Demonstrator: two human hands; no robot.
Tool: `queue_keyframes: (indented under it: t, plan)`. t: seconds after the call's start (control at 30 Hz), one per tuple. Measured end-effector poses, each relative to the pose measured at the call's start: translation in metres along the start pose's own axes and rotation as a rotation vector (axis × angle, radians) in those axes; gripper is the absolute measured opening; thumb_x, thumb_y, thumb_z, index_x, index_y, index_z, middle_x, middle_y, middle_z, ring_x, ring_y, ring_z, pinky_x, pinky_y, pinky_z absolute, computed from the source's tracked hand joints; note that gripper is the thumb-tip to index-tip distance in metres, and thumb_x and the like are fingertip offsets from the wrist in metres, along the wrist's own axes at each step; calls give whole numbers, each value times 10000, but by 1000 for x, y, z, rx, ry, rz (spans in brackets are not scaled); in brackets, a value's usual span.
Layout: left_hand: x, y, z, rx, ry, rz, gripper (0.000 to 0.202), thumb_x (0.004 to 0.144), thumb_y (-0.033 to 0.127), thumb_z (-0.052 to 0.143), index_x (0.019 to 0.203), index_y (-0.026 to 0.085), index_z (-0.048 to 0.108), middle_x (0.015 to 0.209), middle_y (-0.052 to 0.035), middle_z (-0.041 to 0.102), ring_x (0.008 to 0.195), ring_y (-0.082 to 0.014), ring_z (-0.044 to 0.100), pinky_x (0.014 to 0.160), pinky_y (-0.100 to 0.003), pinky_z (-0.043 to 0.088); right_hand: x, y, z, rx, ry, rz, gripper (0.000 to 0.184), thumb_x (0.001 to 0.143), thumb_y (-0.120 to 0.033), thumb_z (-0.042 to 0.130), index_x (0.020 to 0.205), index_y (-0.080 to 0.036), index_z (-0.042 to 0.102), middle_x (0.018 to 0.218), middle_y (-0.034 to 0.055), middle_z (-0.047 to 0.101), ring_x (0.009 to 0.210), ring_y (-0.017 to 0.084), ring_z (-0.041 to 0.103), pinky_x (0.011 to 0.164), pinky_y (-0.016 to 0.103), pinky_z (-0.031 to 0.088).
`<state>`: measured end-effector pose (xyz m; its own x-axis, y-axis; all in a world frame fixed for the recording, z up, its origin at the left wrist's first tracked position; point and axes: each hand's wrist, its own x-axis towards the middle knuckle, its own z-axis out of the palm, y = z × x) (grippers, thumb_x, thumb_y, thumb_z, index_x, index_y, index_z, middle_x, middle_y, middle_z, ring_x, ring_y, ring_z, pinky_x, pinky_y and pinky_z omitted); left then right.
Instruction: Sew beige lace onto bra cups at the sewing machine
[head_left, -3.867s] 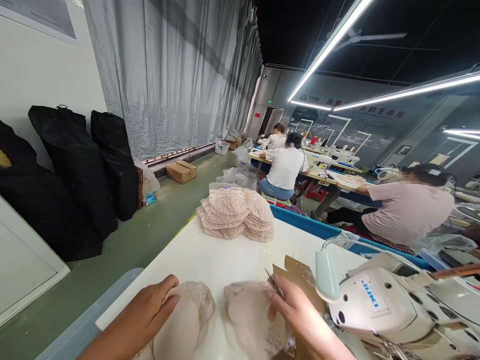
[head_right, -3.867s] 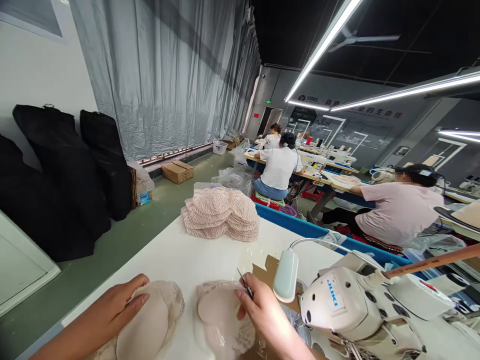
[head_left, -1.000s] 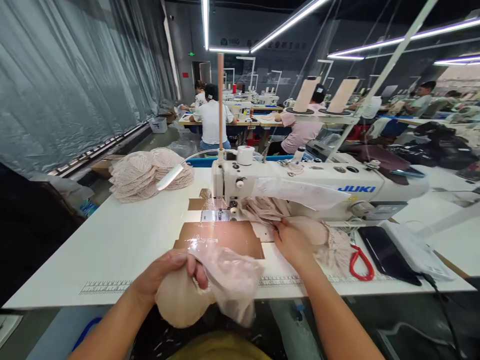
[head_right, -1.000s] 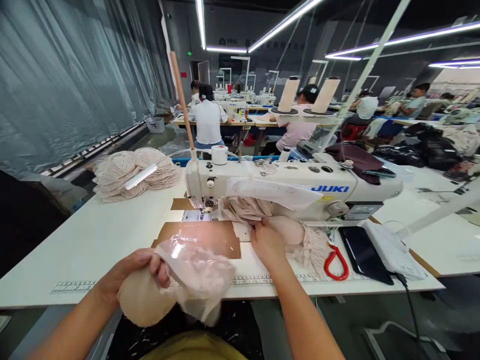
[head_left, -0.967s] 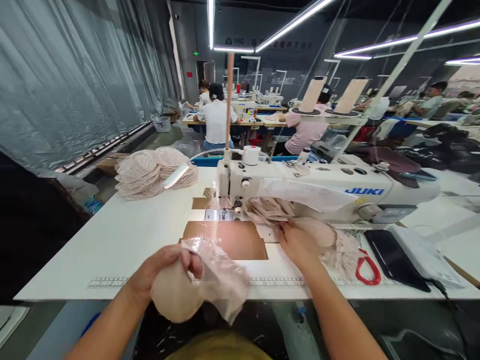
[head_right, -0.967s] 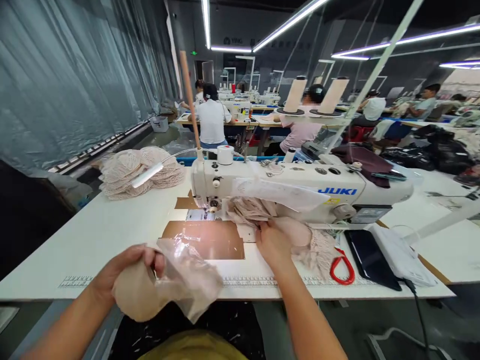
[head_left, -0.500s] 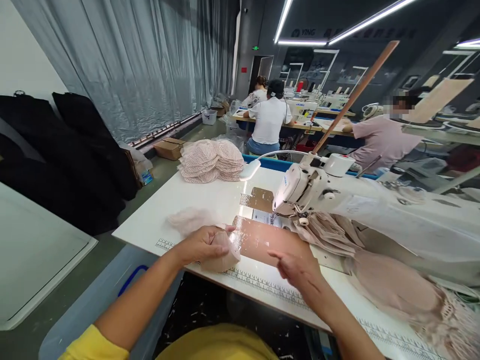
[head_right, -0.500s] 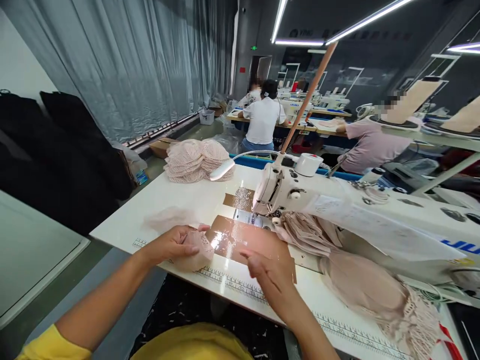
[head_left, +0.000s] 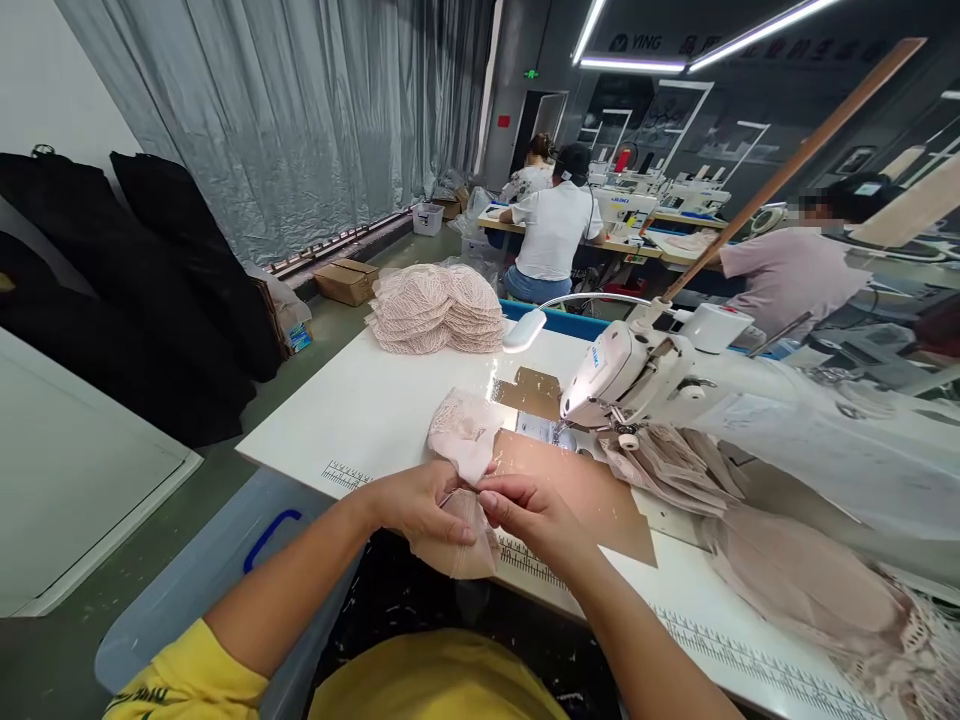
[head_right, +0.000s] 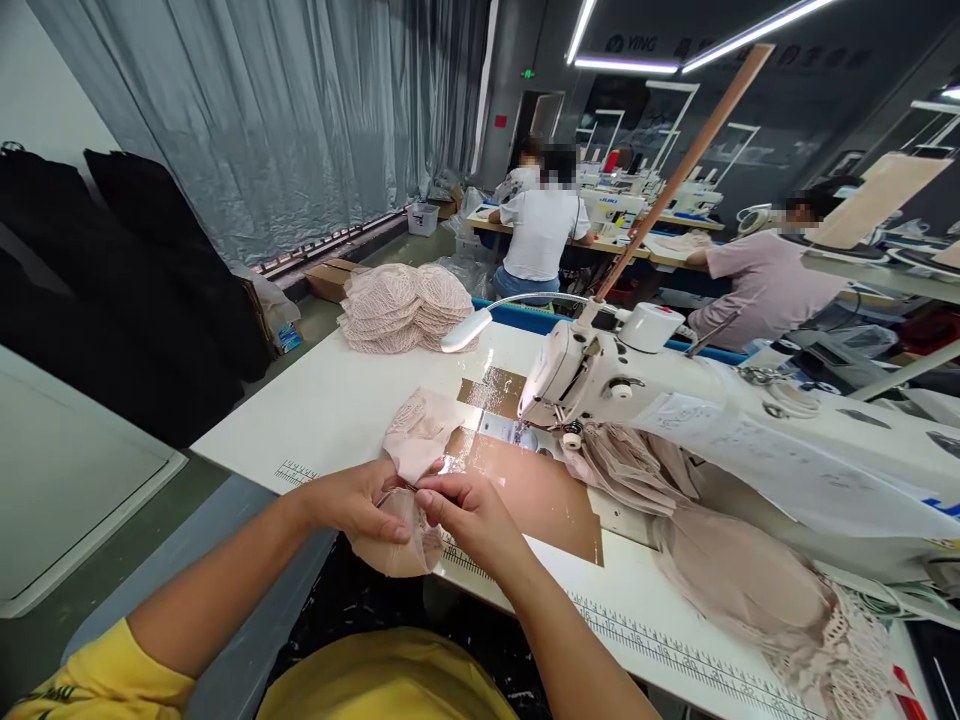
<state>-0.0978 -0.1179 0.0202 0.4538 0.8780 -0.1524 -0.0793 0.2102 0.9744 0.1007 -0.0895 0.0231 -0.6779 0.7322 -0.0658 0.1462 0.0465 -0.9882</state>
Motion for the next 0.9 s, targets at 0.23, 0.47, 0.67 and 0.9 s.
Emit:
queue_keyframes:
  t: [0.23,0.47,0.67,0.9]
  plan:
    - [-9,5,3,358,34,113,326,800,410,656,1014,168,617,816,-8,597,725,-151,539,644,-229,397,-47,30,-61,-740,347,-11,351,888,-441,509,1103,-238,698,1027,91,703,945,266,624,843,415,480]
    - [0,15,41,471,18,250,286,912,399,489,754,162,514,646,37,411,587,-94,371,534,-212,303,-79,28,-64,-530,309,-58,486,847,-455,584,1284,-247,535,1362,116,502,1210,287,497,966,414,435]
    - [23,5,57,1012,215,576,307,965,312,356,700,185,445,607,22,475,542,-108,436,532,-226,347,-58,2,-14,25,-47,54,286,866,-440,578,865,-158,627,798,26,636,721,164,582,663,265,470]
    - [21,1,17,1227,573,535,339,975,281,336,645,206,344,513,63,341,428,-97,348,452,-222,271,-65,12,-15,381,-86,98,290,781,-426,691,905,-166,657,795,18,652,724,149,586,681,247,457]
